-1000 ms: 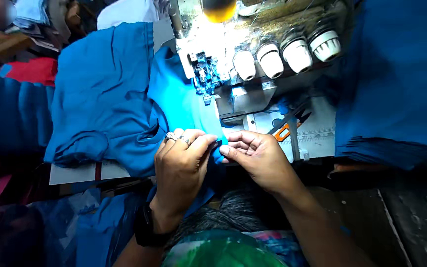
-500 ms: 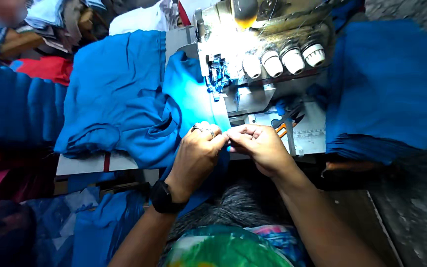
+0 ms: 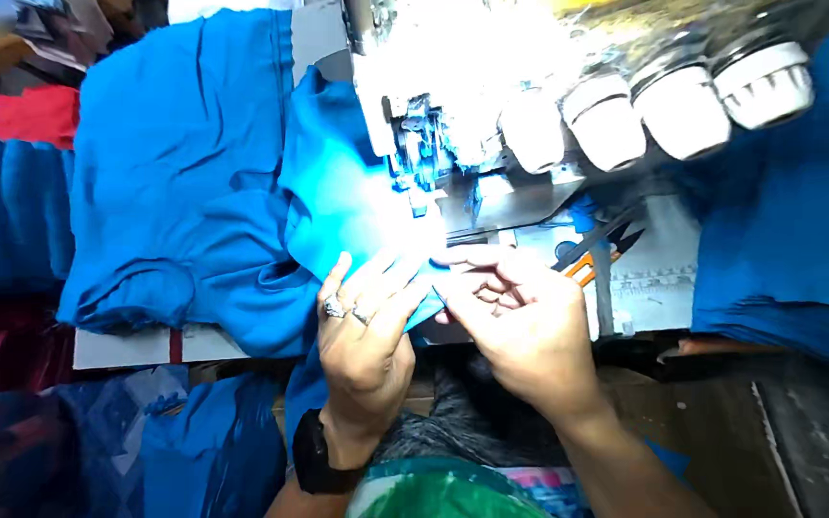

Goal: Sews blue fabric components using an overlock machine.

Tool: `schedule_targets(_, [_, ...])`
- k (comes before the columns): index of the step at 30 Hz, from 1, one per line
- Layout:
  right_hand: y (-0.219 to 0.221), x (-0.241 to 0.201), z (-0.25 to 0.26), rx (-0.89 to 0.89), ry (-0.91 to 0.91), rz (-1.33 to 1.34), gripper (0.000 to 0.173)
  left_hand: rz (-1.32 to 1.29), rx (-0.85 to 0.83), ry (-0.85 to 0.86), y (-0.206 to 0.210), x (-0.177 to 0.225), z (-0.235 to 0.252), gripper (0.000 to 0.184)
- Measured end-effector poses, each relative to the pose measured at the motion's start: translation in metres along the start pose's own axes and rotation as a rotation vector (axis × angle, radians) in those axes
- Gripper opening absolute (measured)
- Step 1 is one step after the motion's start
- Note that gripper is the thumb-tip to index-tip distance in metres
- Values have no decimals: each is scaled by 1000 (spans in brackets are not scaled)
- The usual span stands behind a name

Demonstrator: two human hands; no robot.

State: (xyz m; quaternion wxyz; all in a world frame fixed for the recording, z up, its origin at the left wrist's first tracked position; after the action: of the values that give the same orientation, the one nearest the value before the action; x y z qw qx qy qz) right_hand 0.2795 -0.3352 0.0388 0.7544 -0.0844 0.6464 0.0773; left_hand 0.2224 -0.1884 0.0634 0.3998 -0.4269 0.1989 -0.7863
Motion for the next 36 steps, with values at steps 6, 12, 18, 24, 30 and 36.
schedule_targets(6, [2, -1, 22, 23, -60, -85, 21, 89, -100, 0, -1, -18, 45, 30])
schedule_targets(12, [0, -2, 8, -28, -22, -20, 28, 95, -186, -54, -1, -33, 74, 37])
schedule_targets(18, [2, 3, -11, -87, 29, 31, 14, 252, -165, -132, -13, -31, 50, 48])
schedule_targets(24, [8, 10, -14, -131, 117, 38, 13, 194, -125, -167, -30, -15, 15, 42])
schedule_targets(30, [-9, 17, 18, -186, 215, -122, 18, -50, -359, -119, 26, 25, -6, 25])
schedule_targets(36, [-27, 6, 20, -138, 142, -97, 6, -107, -308, -206, -67, -5, 24, 35])
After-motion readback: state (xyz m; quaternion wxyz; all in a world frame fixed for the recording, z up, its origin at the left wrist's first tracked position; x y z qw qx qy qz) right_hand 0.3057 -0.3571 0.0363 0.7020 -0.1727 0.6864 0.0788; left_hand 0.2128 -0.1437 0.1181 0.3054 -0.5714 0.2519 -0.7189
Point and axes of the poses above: each hand's wrist, its own z-axis towards the middle knuckle, its own y-axis out of the palm, x = y × z, the point moved 7 cm from there along z, towards the middle knuckle, and after that the axes turned 5 degrees about -x, right-handed, at the moved point
